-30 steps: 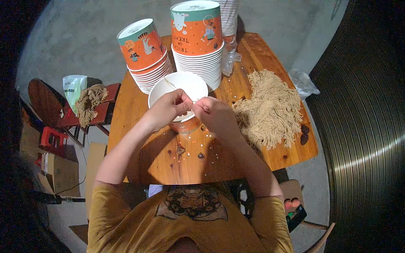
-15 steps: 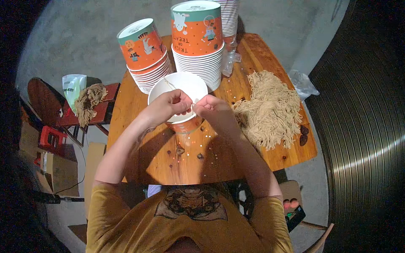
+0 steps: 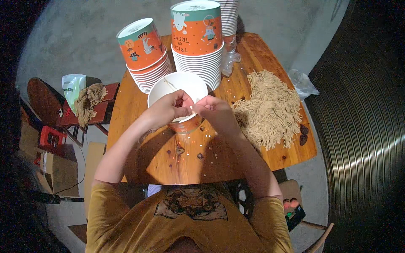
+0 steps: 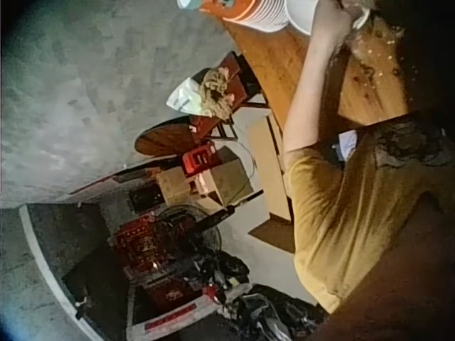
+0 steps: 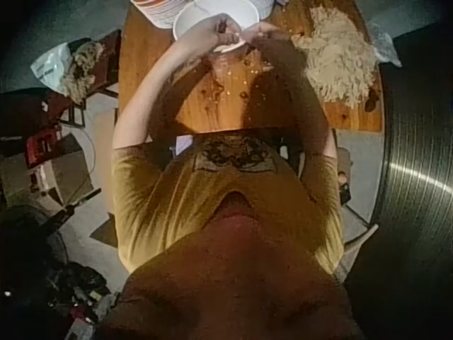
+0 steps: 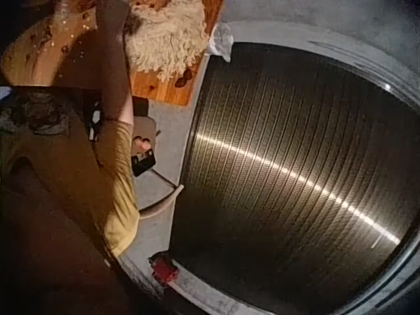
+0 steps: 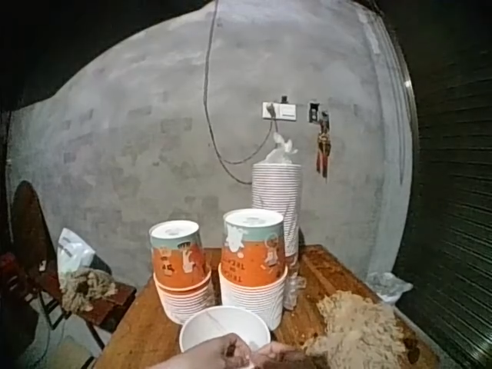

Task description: Tying bundles of decorative fibers with thin string and organizing them using paper cups.

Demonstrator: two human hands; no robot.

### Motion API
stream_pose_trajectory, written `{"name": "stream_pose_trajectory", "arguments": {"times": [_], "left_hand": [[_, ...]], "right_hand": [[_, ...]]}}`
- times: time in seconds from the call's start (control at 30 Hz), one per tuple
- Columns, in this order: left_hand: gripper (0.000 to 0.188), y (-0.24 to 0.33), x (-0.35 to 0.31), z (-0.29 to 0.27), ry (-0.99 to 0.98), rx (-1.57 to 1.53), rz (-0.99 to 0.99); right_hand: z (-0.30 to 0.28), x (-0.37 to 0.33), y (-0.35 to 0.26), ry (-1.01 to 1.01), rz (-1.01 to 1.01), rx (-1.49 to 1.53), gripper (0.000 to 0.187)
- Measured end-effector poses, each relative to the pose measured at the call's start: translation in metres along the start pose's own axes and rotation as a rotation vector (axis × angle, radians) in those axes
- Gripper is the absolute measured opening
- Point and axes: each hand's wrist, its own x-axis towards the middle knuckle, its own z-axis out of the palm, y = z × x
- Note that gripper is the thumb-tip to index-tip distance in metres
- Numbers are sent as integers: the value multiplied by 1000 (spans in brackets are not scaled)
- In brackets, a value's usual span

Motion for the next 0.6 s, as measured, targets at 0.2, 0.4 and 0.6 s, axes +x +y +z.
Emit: {"name": "stream_pose_trajectory", "arguments": {"times": [0.2, 0.4, 0.6], "left_hand": [[23, -9, 4, -4, -64, -71, -21], [12, -7, 4, -5, -94, -47, -127], [16, 8, -8, 2, 69, 126, 41]], "right_hand": [[0, -3, -9, -32, 74, 25, 15], [-2, -2, -5, -17, 60, 52, 18], [-2, -3, -6, 12, 35, -14, 19]]}}
